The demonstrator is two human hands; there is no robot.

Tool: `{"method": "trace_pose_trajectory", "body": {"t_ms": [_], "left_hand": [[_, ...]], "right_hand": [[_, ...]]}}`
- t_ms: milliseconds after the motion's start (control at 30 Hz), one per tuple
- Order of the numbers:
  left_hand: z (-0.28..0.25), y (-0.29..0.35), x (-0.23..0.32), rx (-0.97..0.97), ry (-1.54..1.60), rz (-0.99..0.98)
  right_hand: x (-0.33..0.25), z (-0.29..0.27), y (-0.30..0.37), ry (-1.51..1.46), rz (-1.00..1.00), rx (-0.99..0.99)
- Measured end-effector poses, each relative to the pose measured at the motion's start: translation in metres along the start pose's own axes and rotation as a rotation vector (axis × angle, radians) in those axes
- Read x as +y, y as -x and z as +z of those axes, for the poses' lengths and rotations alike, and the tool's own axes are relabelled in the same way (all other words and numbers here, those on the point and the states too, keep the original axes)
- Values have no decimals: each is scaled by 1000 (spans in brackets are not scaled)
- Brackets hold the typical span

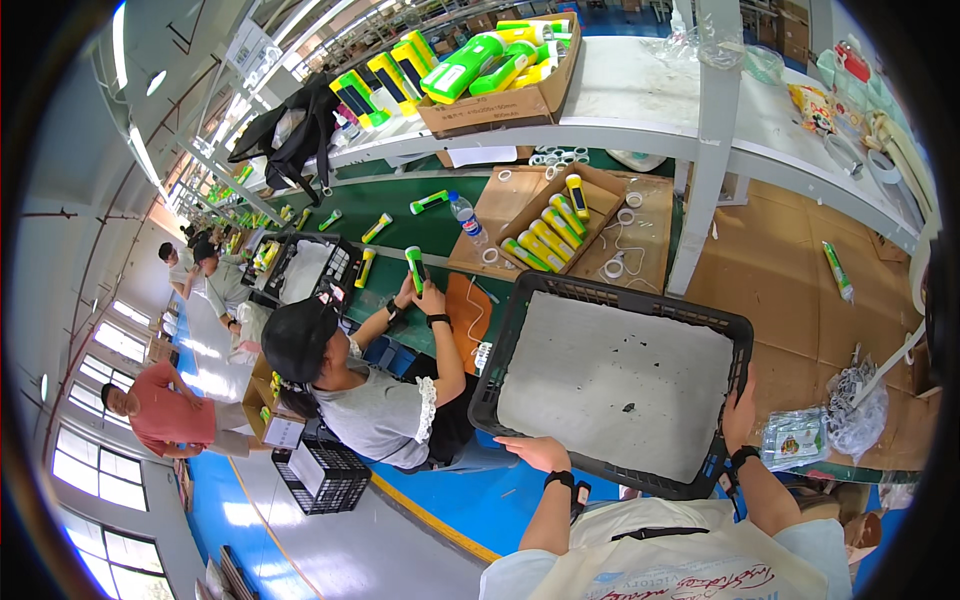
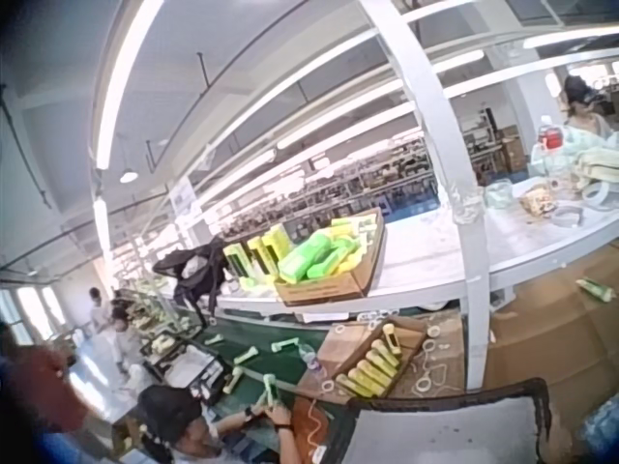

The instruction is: Assemble and package flashlights on a production line.

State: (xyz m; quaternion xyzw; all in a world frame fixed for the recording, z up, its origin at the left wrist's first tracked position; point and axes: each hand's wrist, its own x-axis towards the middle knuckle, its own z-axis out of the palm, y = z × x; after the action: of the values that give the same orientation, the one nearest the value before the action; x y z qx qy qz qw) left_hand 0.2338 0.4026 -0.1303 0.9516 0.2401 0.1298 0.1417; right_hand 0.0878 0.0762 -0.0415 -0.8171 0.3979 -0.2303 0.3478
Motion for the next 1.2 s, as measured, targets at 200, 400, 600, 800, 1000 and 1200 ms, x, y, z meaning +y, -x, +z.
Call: {"method": "trace_pose_trajectory", "body": {"t_ms": [200, 400, 600, 800, 1000, 1200], "left_hand": [[-7, -2, 1, -56, 20, -22], [-19, -3, 10, -251, -374, 39], [-3, -4, -2, -152, -280, 63], [-3, -5, 1, -185, -606, 94], [-18, -7, 9, -135, -208, -60], [-66, -5, 41, -188, 176, -275]], "right_hand": [[2, 2, 0, 4, -36, 21], [7, 3, -1, 29, 1, 20], [3, 4, 0, 4, -49, 38], [4, 3, 0, 2, -45, 37], [5, 5, 1, 13, -31, 39], [3, 0, -2, 35, 48, -10]]}}
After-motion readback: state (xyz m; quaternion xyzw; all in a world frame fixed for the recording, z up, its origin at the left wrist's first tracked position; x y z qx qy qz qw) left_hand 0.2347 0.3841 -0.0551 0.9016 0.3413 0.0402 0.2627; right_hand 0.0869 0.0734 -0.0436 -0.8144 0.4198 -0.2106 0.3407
